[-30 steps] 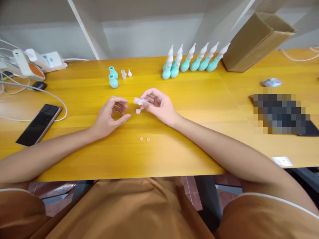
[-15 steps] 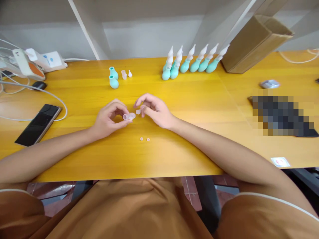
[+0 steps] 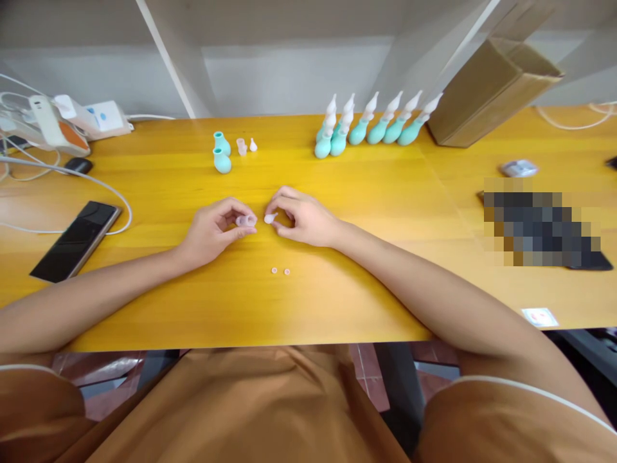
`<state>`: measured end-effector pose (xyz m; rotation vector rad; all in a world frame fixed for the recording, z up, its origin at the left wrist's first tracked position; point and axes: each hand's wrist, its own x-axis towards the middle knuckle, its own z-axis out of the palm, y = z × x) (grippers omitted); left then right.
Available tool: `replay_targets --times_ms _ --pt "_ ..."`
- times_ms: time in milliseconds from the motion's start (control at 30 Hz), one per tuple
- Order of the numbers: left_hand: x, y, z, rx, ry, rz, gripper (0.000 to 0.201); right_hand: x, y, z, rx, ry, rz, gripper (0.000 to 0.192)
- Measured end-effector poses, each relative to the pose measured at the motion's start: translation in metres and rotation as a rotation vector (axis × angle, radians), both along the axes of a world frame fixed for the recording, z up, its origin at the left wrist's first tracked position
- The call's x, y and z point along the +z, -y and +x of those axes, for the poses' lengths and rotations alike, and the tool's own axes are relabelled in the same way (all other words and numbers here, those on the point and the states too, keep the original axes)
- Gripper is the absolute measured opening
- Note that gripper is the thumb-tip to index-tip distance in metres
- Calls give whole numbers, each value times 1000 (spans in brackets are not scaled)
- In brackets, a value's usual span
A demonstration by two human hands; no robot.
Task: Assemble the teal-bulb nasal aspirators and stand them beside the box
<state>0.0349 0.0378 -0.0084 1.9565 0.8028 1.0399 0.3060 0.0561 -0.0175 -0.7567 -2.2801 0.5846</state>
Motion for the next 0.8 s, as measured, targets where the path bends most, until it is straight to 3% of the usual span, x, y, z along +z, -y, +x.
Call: replay_targets --times_ms 100,267,533,800 --pt "5 -1 -1 26 -87 44 20 -1 2 -1 -15 -108 -44 14" --pt "5 -2 -3 57 -151 84 17 0 12 -8 -14 -268 -244 21" --pt "1 -4 -3 46 -148 80 20 1 17 -13 -26 -233 -82 15" --pt "-6 -2 0 -4 19 -142 30 2 26 -19 -53 -231 -66 18"
